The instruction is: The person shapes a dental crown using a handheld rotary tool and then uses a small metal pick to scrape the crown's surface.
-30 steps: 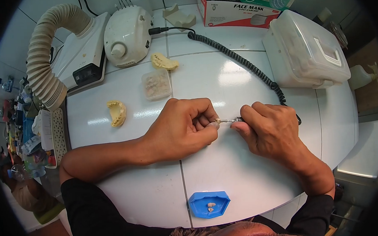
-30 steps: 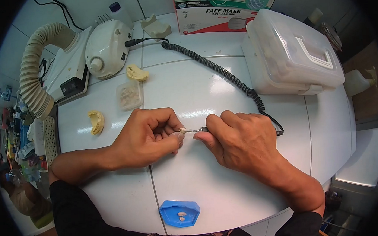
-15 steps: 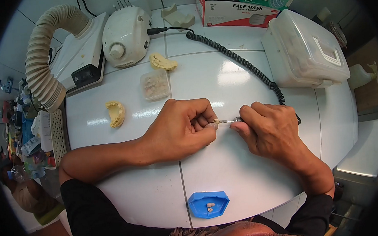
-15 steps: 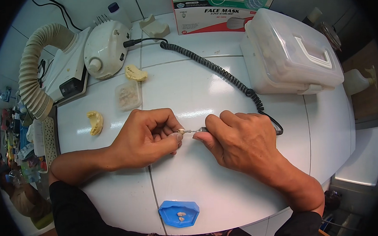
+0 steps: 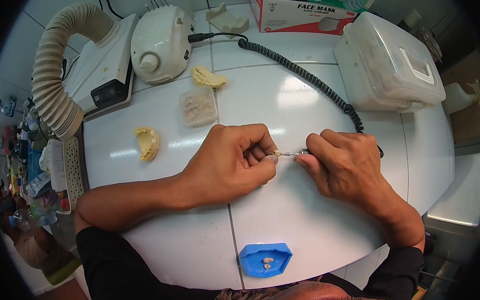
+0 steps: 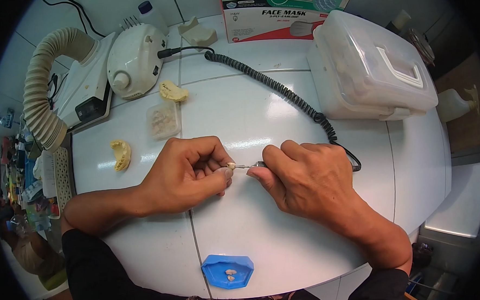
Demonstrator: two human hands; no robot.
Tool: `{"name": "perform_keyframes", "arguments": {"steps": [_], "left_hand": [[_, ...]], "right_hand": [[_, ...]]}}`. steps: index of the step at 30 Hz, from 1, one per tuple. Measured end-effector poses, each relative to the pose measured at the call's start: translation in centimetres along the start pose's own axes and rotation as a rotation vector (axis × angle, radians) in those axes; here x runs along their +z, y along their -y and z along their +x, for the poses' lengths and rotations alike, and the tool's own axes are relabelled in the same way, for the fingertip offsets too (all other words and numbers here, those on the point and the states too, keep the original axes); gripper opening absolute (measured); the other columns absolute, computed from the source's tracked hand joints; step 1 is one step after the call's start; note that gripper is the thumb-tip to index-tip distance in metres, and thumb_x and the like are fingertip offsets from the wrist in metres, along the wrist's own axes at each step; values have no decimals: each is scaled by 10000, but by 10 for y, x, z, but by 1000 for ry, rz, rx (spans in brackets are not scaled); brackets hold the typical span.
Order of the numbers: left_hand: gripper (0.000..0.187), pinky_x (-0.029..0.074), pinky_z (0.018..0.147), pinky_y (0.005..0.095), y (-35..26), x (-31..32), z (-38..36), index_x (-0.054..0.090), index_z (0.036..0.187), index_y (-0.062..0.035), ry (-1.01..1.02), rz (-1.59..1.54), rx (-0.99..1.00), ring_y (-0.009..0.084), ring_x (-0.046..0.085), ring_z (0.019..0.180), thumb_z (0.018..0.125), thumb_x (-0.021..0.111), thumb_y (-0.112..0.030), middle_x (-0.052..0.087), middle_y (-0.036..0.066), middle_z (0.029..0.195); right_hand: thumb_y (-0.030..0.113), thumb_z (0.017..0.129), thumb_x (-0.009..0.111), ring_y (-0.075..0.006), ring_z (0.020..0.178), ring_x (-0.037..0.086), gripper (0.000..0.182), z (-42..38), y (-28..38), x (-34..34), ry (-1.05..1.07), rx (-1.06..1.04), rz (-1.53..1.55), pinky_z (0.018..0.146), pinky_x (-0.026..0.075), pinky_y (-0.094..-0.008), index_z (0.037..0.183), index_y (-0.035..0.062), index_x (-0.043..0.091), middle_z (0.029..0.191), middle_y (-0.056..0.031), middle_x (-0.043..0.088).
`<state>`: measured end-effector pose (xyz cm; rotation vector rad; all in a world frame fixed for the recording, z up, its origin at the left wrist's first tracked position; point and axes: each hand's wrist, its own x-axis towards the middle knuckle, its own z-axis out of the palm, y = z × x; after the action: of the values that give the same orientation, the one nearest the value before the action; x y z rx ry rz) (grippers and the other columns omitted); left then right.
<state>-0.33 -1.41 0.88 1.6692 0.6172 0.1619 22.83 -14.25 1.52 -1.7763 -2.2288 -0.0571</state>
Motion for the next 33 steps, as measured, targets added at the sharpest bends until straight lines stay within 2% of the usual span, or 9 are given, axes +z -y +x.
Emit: {"name": "perform_keyframes", "arguments": {"steps": [6,9,12,15,18,23,27,30,33], "left_hand": [[142,511,653,188,1,0,0,734,1061,31,-2,1,5,34,712,776,1032,740,-108,780,32,866],[139,545,695,194,-5,-2,-1,732,1087,41,30,-76,7,56,747,849,1049,725,-93,798,65,940],[97,609,777,226,-2,-1,0,706,1080,30,28,-173,21,108,782,955,1056,721,-63,805,120,1079],[81,656,850,278,6,-2,4,660,1054,10,31,-220,54,167,794,1045,1052,726,-36,783,163,1200],[116,665,880,302,10,-6,6,618,1029,-10,82,-256,59,182,790,1069,1045,732,-21,774,176,1227],[80,659,925,305,12,-4,8,656,1108,12,33,-320,80,185,788,1084,1065,715,-21,780,162,1202],[182,647,966,287,8,-6,9,721,1229,46,2,-336,48,170,785,1092,1071,729,-46,790,140,1169],[231,630,1007,280,6,-6,9,741,1273,50,-12,-340,15,159,781,1106,1067,744,-55,794,127,1161],[209,617,1030,289,6,-7,8,741,1259,40,-2,-240,80,157,779,1115,1065,738,-38,797,120,1163]], "right_hand": [[420,1026,782,-235,493,617,383,0,0,0,-8,-6,9,461,453,-383,816,122,664,631,-22,576],[398,1041,766,-238,480,592,374,-2,-2,1,-40,-13,28,457,438,-393,823,115,655,625,-25,557],[372,1056,747,-246,474,572,366,-4,-5,5,-129,25,84,454,427,-402,826,109,640,622,-31,538],[364,1070,729,-262,486,588,367,-5,-7,5,-122,61,102,455,432,-408,831,102,630,630,-41,554],[368,1079,715,-281,494,605,377,-5,-7,5,-140,54,113,455,435,-418,831,98,627,640,-53,585],[370,1085,703,-305,511,624,380,-5,-7,3,-126,82,148,460,444,-431,837,91,628,655,-72,617],[368,1087,698,-310,519,631,378,-5,-9,3,-132,80,159,463,448,-434,841,90,627,661,-75,621],[373,1087,698,-310,517,630,377,-5,-9,5,-138,73,152,461,448,-435,847,91,626,663,-72,620],[376,1084,704,-300,517,628,371,-5,-10,6,-140,72,151,461,447,-430,851,96,629,665,-68,615]]}}
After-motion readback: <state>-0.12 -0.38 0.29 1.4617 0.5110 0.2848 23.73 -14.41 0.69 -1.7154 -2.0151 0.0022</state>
